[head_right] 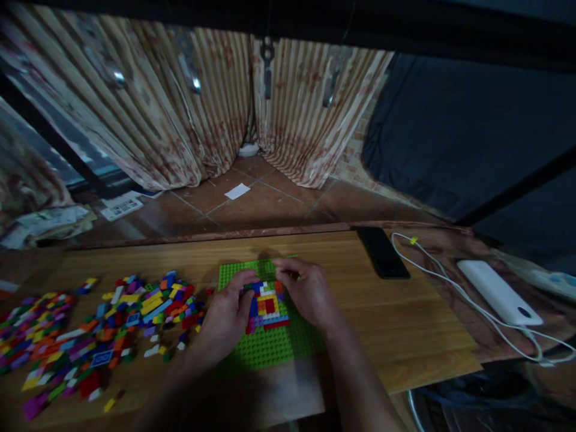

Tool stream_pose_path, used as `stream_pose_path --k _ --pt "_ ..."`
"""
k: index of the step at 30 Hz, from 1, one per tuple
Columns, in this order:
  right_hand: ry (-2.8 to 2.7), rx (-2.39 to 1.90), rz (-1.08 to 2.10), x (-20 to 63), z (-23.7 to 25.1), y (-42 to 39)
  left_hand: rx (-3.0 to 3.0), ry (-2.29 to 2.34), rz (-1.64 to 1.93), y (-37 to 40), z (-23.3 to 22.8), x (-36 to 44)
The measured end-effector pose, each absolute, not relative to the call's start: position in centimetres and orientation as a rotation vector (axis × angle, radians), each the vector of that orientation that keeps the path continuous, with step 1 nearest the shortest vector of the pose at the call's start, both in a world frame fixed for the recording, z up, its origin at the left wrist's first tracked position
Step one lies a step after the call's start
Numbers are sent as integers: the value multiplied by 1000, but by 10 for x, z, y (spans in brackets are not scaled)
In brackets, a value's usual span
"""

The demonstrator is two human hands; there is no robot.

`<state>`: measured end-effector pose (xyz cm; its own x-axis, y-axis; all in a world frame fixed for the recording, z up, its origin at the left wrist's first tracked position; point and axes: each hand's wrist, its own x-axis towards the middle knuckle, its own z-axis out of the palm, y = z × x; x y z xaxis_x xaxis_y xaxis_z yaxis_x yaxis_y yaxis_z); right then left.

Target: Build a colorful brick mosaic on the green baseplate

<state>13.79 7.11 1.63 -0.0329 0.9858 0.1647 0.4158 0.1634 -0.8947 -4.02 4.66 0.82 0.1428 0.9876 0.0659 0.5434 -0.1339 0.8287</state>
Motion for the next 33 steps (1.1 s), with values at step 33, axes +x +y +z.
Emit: stream_pose_path --k 33 --pt "-1806 -1381 1035 132 12 76 2027 1298 885 46 10 -43"
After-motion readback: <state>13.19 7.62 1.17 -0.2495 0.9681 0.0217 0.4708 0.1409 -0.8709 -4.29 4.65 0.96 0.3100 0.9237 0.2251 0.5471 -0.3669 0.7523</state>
